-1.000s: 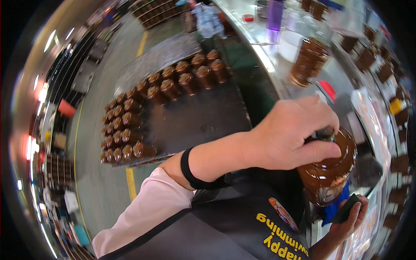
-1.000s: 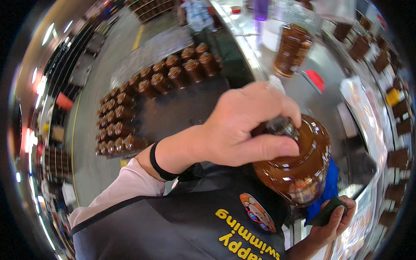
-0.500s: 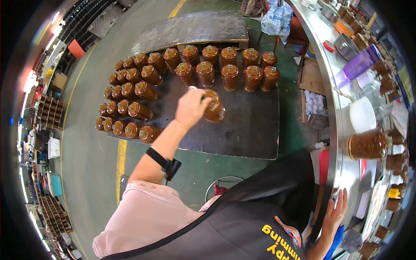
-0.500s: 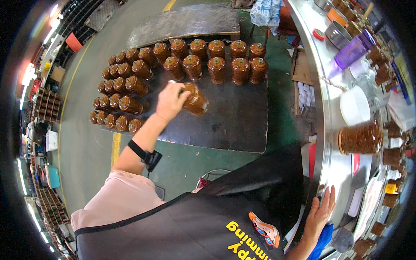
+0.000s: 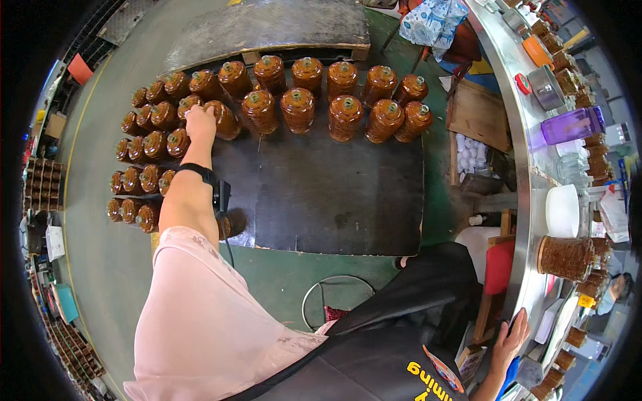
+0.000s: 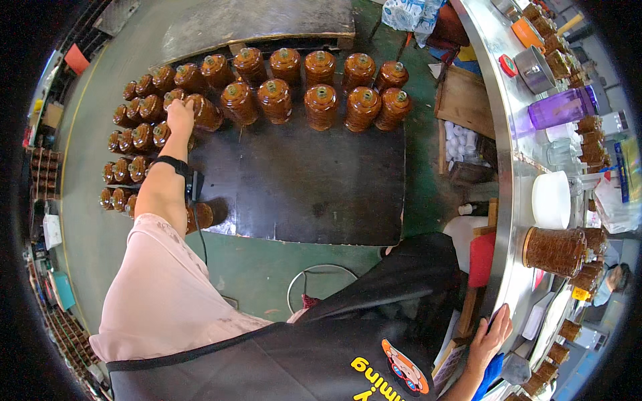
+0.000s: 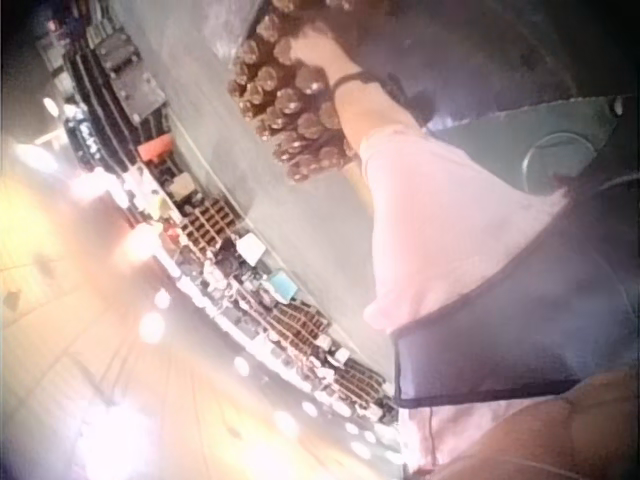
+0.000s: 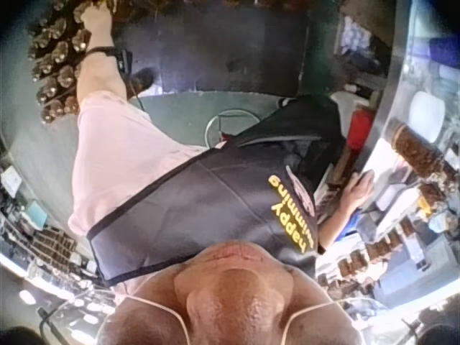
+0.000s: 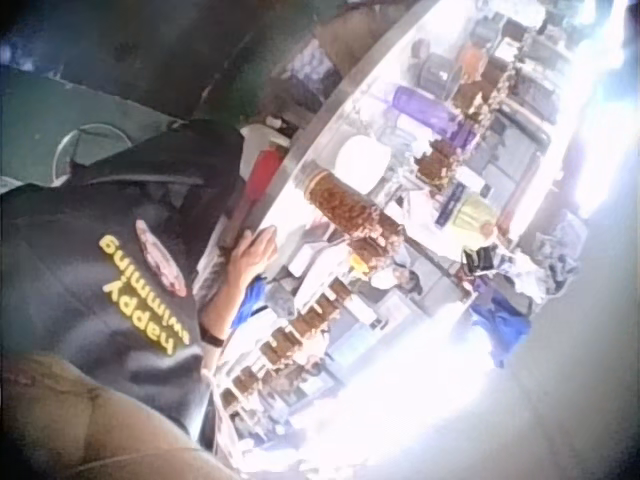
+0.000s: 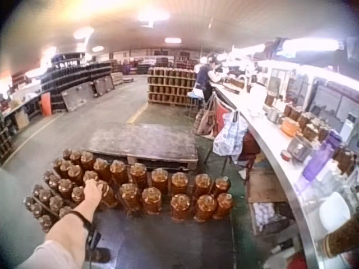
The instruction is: Applying labels to brown bottles and cleaning them with a cloth on a factory conveyor belt.
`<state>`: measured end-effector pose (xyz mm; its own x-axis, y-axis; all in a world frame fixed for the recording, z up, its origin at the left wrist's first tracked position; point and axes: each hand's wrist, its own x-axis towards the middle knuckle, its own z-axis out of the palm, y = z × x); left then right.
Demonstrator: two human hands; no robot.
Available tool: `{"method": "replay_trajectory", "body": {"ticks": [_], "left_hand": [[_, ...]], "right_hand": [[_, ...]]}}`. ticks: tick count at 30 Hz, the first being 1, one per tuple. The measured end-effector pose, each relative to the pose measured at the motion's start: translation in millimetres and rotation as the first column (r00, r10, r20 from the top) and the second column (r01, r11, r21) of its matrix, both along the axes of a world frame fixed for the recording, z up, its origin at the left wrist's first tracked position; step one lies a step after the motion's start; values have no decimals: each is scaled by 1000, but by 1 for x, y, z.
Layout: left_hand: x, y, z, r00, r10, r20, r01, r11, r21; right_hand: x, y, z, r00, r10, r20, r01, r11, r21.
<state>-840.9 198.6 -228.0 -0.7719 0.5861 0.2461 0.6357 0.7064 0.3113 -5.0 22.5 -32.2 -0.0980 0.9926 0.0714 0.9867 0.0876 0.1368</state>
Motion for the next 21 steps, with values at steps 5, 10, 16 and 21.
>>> {"method": "replay_trajectory", "body": {"ticks": [5, 10, 16, 21], "left_hand": [[-14, 21, -31, 989, 142, 53, -142, 990, 13], [-20, 54, -56, 957, -167, -238, 124, 975, -186], [31, 84, -37, 986, 37, -165, -86, 950, -301], [147, 123, 28, 813, -497, -305, 583, 700, 412]], "right_hand": [[-4, 1, 0, 1000, 1, 5, -1, 1000, -8], [-16, -8, 4, 996, -85, 6, 85, 996, -7], [-55, 7, 12, 957, -275, -90, 274, 961, -19], [-54, 9, 18, 964, -250, -88, 254, 966, 38]]}}
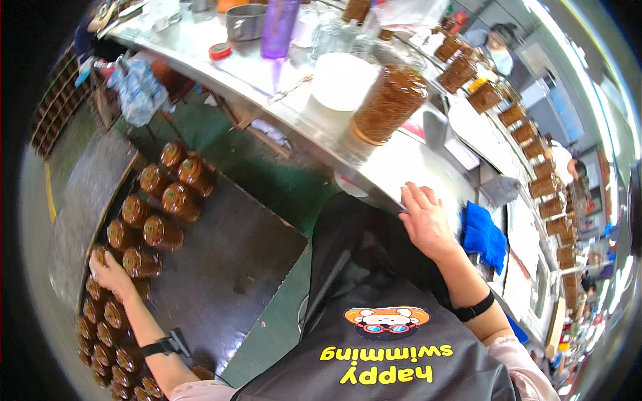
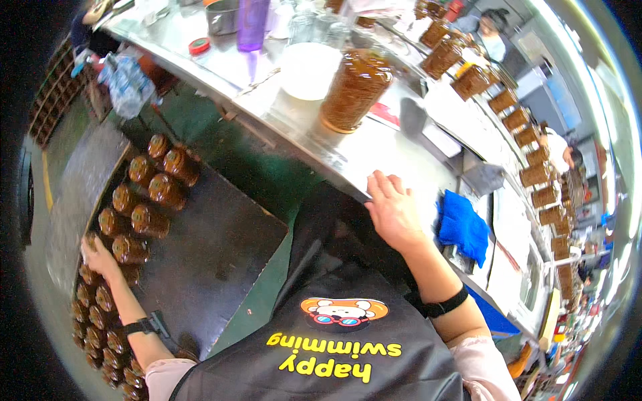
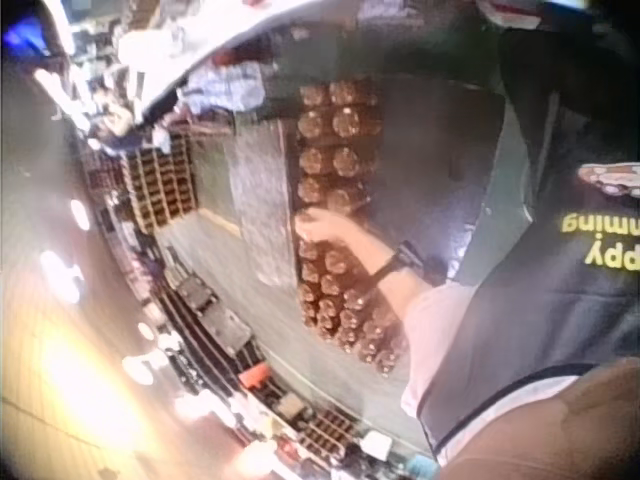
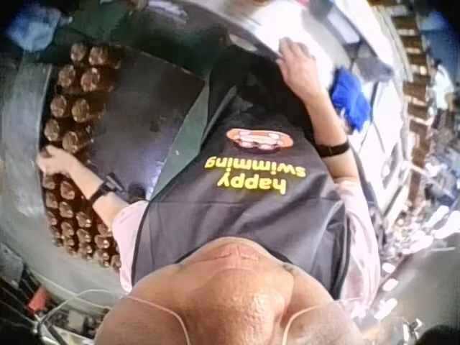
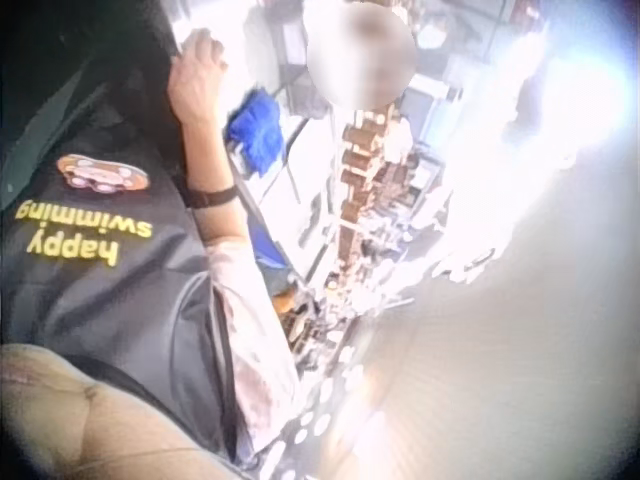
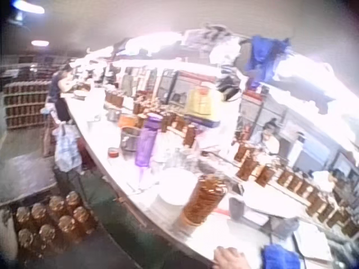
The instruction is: Applying labels to brown bottles and cleaning them with a cloth on a factory conveyor belt.
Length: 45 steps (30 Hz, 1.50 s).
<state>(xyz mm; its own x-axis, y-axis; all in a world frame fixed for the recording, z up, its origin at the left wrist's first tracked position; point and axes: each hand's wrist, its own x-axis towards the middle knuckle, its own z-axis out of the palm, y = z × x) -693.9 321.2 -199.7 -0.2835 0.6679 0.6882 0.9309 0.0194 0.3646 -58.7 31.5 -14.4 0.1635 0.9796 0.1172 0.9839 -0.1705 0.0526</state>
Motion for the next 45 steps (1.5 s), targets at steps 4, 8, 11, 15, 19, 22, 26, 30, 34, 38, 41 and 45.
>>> {"method": "replay_trajectory", "body": {"ticks": [4, 8, 11, 15, 19, 22, 26, 30, 34, 38, 41, 45], "left_hand": [[285, -27, 143, 504, -681, 532, 708, 678, 197], [477, -60, 222, -38, -835, 549, 918, 188, 350], [566, -46, 255, 3, -930, 368, 946, 123, 301], [614, -34, 262, 202, -944, 259, 977, 211, 6], [617, -29, 259, 275, -951, 144, 961, 277, -8], [618, -41, 267, 260, -961, 92, 965, 257, -41], [597, -64, 268, 263, -933, 247, 962, 274, 12], [551, -72, 265, 72, -844, 531, 899, 285, 331], [507, -90, 273, -383, -528, 758, 749, 303, 590], [469, -109, 264, -453, -379, 807, 723, 374, 581], [462, -137, 262, -498, -366, 786, 727, 318, 609], [458, -154, 255, -455, -386, 802, 740, 337, 582]], "right_hand": [[2, -8, 3, 997, -15, -78, 14, 1000, -5], [16, -36, 12, 962, 155, -225, -107, 972, 209], [24, -65, 26, 927, 202, -317, -89, 937, 337], [49, -114, 49, 936, 126, -328, 29, 902, 431], [71, -146, 54, 935, 70, -347, 101, 886, 452], [82, -152, 42, 926, 99, -363, 89, 880, 467], [84, -138, 39, 889, 214, -405, 14, 871, 490], [82, -125, 40, 794, 299, -530, 7, 867, 498], [65, -98, 42, 519, 319, -793, 6, 926, 377], [49, -64, 36, 306, 454, -837, -51, 886, 462], [37, -55, 43, 195, 515, -835, -76, 856, 511], [32, -54, 41, 161, 515, -842, -116, 857, 502]]}}
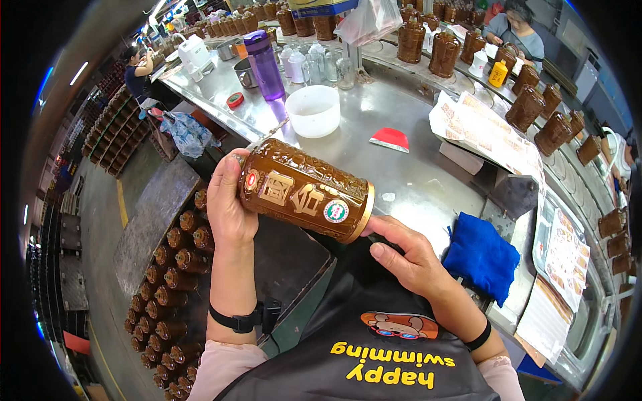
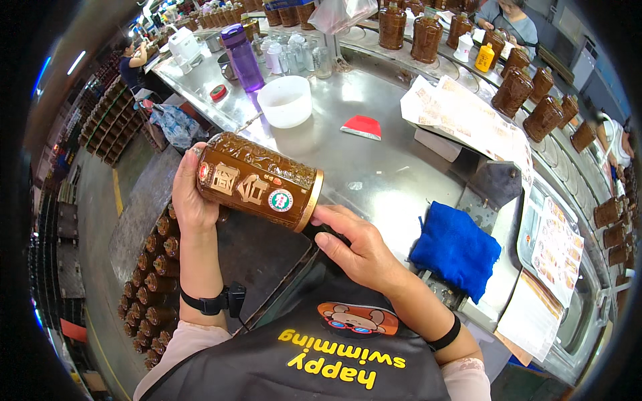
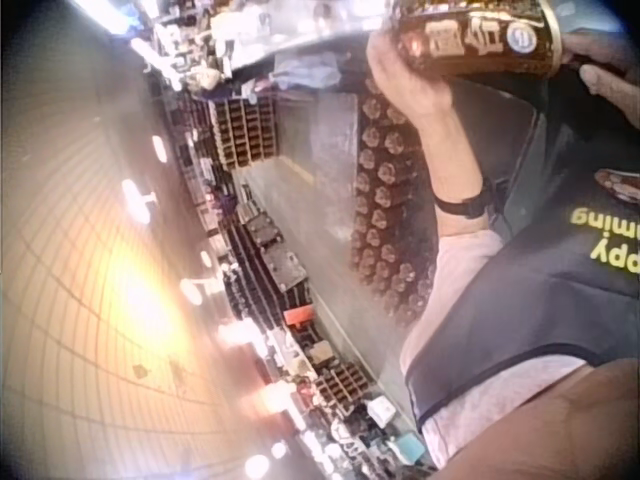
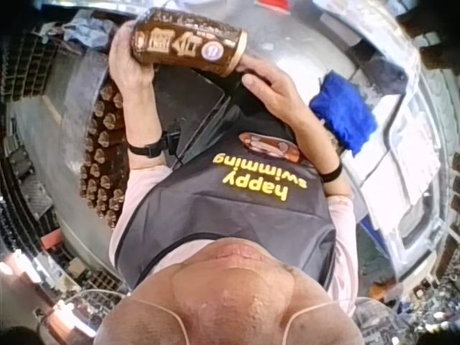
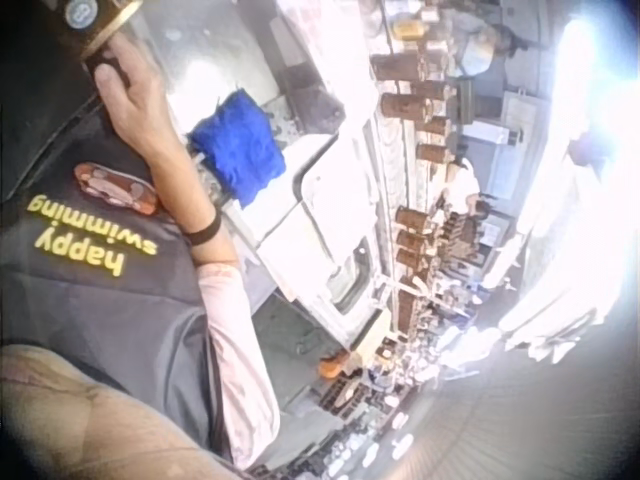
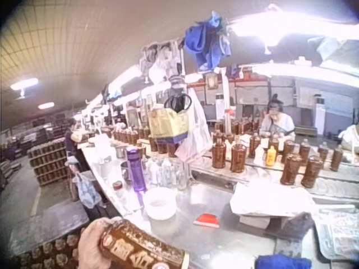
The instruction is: Applying labels to brown bottles and cleaning them with a cloth on a factory conveyor belt.
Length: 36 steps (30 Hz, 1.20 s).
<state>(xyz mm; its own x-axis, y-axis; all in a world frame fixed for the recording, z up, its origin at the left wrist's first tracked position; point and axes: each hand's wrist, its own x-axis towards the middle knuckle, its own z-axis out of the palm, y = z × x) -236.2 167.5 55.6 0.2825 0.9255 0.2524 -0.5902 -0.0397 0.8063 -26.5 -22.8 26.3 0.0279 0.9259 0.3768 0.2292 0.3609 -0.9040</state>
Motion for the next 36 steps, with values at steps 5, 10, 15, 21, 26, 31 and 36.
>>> {"method": "replay_trajectory", "body": {"ticks": [5, 10, 15, 21, 26, 31, 36], "left_hand": [[-3, -6, -3, 999, -42, -7, 42, 999, 9], [8, -16, -2, 999, -47, 6, 46, 996, 83], [13, -22, -6, 996, -86, 2, 83, 978, 190], [15, -27, -3, 992, -57, -110, 84, 962, 258], [23, -25, 1, 979, 8, -202, 28, 985, 171], [28, -27, 0, 966, 35, -257, -9, 995, 101], [27, -30, 1, 956, -60, -289, 83, 994, 68]], "right_hand": [[1, -7, 0, 993, 63, -102, -71, 995, -77], [4, -18, -6, 961, 42, -273, -91, 981, -169], [9, -26, -3, 937, 46, -345, -117, 975, -188], [13, -39, -13, 814, 29, -580, -203, 950, -237], [19, -38, -23, 704, 54, -709, -257, 949, -183], [18, -35, -28, 665, 39, -745, -264, 946, -186], [21, -33, -25, 560, -4, -828, -274, 943, -191]]}}
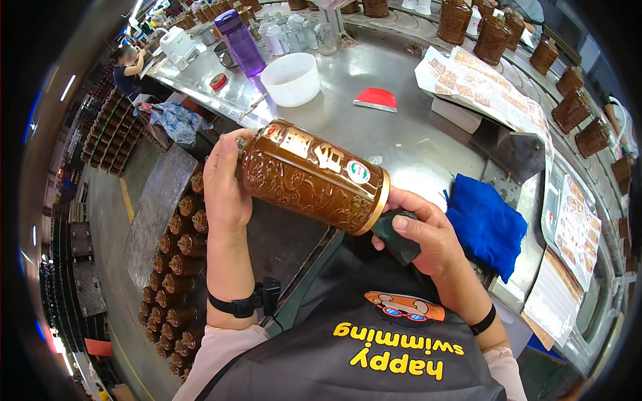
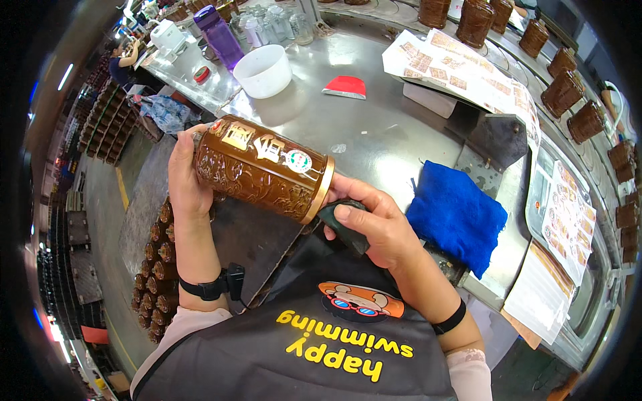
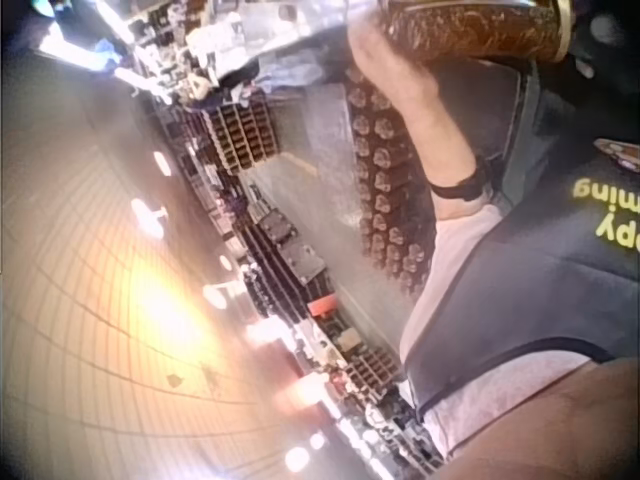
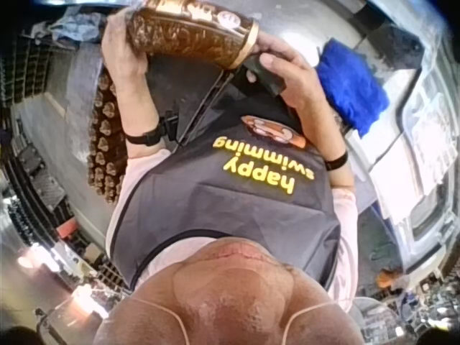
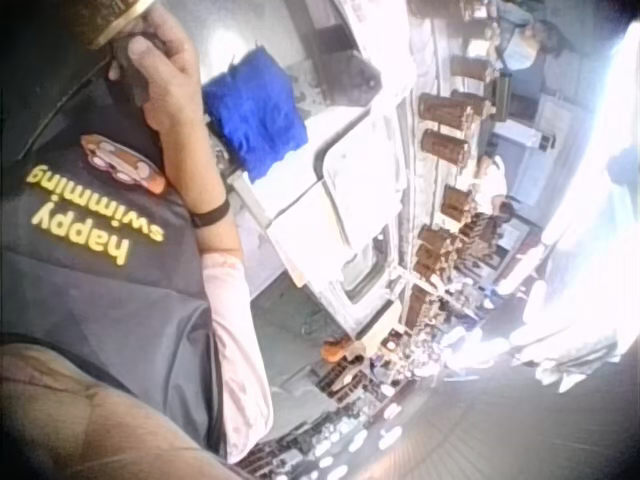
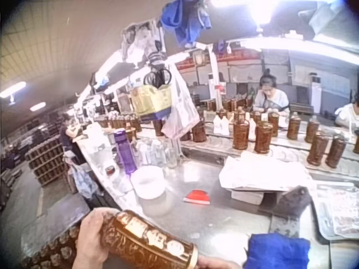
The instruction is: Applying labels to brown bottles and cleaning them with a cloth on a factory conveyor belt.
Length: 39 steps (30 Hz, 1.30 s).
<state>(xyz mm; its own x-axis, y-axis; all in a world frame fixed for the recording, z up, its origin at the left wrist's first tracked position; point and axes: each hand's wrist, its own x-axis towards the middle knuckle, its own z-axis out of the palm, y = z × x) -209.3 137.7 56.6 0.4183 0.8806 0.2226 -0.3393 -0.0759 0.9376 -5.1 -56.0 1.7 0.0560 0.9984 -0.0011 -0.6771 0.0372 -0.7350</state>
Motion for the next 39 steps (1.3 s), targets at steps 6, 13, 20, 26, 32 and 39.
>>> {"method": "replay_trajectory", "body": {"ticks": [6, 13, 20, 26, 32, 39], "left_hand": [[5, -5, -12, 986, -105, 126, 107, 994, -5], [7, -1, -6, 994, -78, 70, 70, 992, 105], [10, 2, -6, 998, 39, 54, -42, 998, 55], [13, 1, -3, 1000, -19, 1, 18, 998, 59], [13, 1, 1, 989, -137, 56, 134, 990, 50], [13, 8, 0, 992, -129, 14, 128, 989, 80]], "right_hand": [[2, 2, 4, 989, -3, -150, -1, 1000, -25], [2, 1, 0, 999, 38, -32, -39, 999, -31], [-7, 0, -3, 979, 40, 201, -31, 998, -48], [1, 1, -6, 994, 107, 33, -107, 994, -3], [2, 1, -1, 986, 137, -93, -135, 990, 28], [2, -1, -9, 992, 109, 67, -108, 994, -18]]}}
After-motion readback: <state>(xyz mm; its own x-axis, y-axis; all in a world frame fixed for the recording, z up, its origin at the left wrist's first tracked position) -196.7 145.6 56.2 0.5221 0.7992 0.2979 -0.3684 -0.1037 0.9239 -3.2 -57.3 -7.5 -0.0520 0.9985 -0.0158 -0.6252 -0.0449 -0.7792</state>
